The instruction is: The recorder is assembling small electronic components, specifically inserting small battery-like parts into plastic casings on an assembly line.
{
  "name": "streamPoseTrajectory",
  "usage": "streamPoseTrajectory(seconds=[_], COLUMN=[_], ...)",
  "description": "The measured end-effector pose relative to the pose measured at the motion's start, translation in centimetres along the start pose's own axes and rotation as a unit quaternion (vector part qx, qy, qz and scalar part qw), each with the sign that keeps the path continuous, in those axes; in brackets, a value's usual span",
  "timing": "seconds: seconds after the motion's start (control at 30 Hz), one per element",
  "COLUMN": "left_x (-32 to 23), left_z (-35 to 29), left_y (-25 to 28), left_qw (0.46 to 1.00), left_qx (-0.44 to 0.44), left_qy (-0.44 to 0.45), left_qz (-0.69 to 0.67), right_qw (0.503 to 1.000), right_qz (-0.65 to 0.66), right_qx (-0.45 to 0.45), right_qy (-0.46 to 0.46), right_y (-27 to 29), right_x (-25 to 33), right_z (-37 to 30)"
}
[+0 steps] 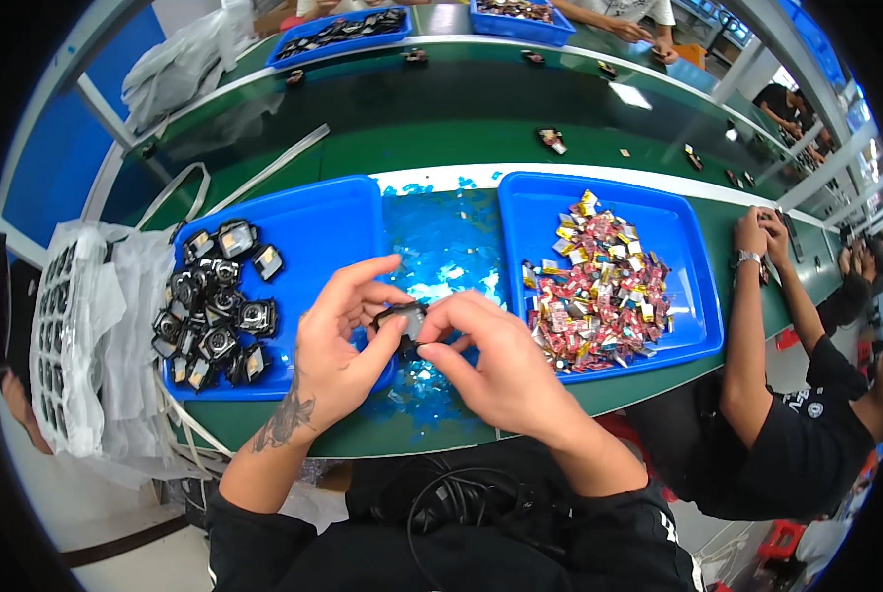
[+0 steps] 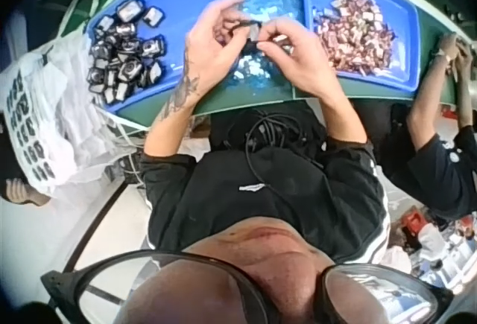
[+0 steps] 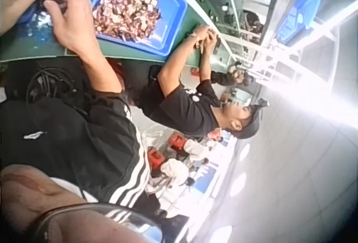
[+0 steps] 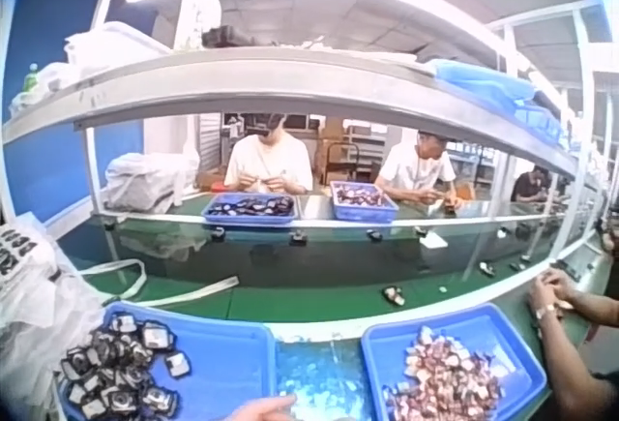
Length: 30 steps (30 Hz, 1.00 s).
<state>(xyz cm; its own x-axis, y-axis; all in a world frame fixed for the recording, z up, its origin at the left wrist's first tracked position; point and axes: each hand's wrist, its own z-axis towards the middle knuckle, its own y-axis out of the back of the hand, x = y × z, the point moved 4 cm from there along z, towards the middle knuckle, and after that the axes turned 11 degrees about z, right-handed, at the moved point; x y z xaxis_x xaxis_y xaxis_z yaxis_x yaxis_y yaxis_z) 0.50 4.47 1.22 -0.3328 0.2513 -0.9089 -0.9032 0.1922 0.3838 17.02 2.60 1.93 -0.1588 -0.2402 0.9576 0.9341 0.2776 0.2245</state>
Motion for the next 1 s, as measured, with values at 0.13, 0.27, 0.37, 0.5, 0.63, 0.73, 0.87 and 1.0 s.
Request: streamPoseTrajectory(seconds=[0.13,0.27,0.37,0.5,0.63,0.73,0.87,1.0], left_x=[-0.5,-0.1,1.0,2.3,1.1,1.2,1.2,1.0], left_z=[0.2,-0.3,-0.2,0.3,-0.1,-0.2,-0.2,-0.3], left_y=[-0.5,0.0,-0.5,-1.7,-1.6,-1.7,-1.8,-2.0], left_qw=[0.963,0.99,0.964,0.942,0.948,0.955,0.953,0.951], left_qx=[0.005,-0.022,-0.07,0.016,0.054,0.059,0.078,0.074], left_qy=[-0.029,-0.132,-0.009,0.073,0.037,-0.002,-0.007,-0.007], left_qz=[-0.266,-0.052,-0.258,-0.326,-0.311,-0.292,-0.293,-0.3], right_qw=[0.98,0.917,0.953,0.977,0.983,0.983,0.98,0.982], right_qz=[0.179,0.382,0.269,0.122,-0.056,-0.08,-0.122,-0.106], right_qx=[-0.077,-0.084,-0.137,-0.167,-0.155,-0.149,-0.135,-0.145], right_qy=[-0.038,-0.076,0.001,0.056,0.083,0.077,0.083,0.054], right_y=[-0.5,-1.1,-0.9,0.6,0.3,0.1,0.3,0.3], right_x=[-1.4,-1.4,-1.0,0.9,2.9,3.1,3.3,3.0], right_z=[-0.2,-0.2,0.1,-0.2,0.5,0.9,0.7,0.7])
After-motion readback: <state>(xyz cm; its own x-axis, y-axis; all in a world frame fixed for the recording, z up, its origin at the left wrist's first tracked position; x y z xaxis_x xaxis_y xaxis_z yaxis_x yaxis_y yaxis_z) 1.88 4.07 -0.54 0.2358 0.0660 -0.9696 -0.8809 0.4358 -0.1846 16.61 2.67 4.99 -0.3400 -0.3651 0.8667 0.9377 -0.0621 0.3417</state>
